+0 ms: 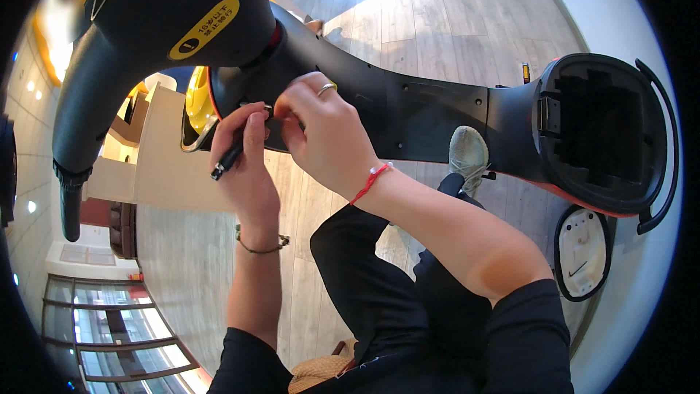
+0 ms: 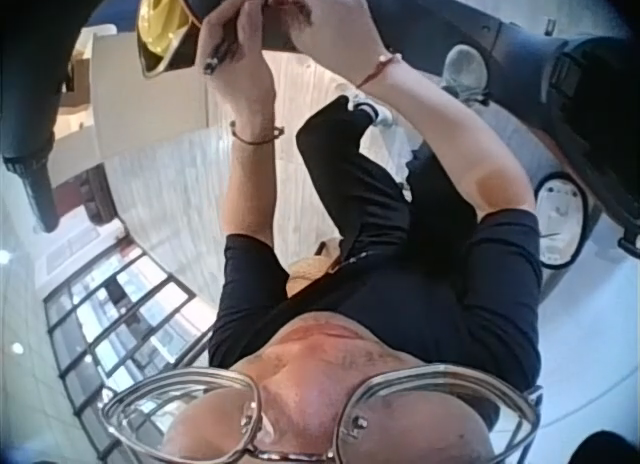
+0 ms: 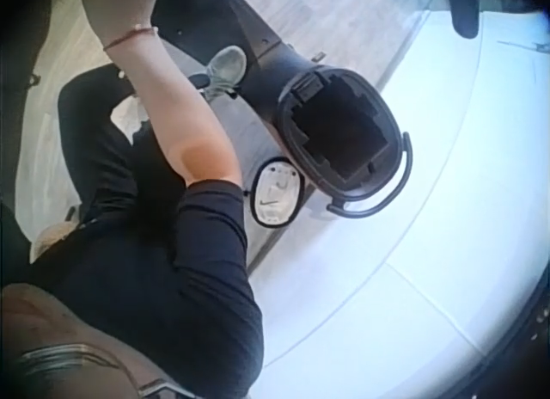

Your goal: Repairing a cable or sensor connection on a scooter.

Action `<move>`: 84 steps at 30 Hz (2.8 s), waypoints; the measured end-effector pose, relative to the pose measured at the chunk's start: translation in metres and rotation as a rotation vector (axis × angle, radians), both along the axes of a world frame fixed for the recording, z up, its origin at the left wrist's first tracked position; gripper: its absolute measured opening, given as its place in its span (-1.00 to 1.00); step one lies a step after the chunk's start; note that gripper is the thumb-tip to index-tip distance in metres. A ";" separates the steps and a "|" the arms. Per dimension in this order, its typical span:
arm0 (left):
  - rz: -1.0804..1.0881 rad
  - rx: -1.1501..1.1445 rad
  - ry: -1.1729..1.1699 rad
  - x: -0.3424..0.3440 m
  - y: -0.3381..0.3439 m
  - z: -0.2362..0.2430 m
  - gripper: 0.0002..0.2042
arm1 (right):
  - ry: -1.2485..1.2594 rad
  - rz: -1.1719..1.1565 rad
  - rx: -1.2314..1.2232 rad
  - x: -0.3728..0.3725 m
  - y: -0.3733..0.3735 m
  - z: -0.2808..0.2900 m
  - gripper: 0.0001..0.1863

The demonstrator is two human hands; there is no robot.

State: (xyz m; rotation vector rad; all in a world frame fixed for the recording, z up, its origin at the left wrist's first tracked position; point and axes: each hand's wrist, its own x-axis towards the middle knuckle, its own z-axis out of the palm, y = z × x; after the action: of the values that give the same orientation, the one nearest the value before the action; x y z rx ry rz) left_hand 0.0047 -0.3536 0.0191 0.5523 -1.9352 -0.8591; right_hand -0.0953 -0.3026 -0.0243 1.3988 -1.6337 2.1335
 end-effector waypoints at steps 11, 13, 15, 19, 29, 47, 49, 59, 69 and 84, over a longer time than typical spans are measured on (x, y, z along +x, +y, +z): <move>-0.192 0.394 0.344 0.001 0.024 -0.039 -0.64 | -0.899 0.677 0.252 -0.011 0.011 0.025 -0.70; -0.183 0.449 0.361 0.006 0.022 -0.046 -0.63 | -0.854 0.684 0.247 -0.011 0.012 0.026 -0.72; -0.233 0.550 0.393 0.016 0.023 -0.047 -0.64 | -0.705 0.604 0.221 -0.006 0.012 0.032 -0.75; -0.262 0.553 0.333 0.020 0.019 -0.050 -0.68 | -0.200 0.215 0.190 0.003 0.008 0.019 -0.75; -0.257 0.746 0.324 0.010 0.008 -0.030 -0.63 | 0.134 -0.025 0.147 0.009 0.012 0.019 -0.74; 0.076 0.089 -0.044 0.004 0.001 -0.020 -0.76 | -0.014 0.007 -0.019 0.005 0.005 0.000 -0.61; -0.069 0.193 0.100 0.000 0.002 -0.020 -0.77 | 0.187 -0.020 -0.002 -0.003 0.004 0.000 -0.61; -0.036 0.321 0.323 0.007 0.009 -0.025 -0.79 | 0.100 0.113 0.006 0.005 0.001 0.005 -0.65; -0.041 0.422 0.363 -0.007 0.022 -0.038 -0.71 | -0.735 0.620 0.256 -0.010 0.007 0.014 -0.67; -0.233 0.678 0.142 0.017 0.023 -0.063 -0.48 | -0.211 0.194 0.152 -0.001 0.005 0.005 -0.73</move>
State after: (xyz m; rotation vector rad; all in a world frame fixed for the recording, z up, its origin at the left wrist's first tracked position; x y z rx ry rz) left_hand 0.0218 -0.3302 -0.0441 0.6359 -1.5714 -1.6787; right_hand -0.0963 -0.2974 -0.0193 1.4731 -1.8387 2.3823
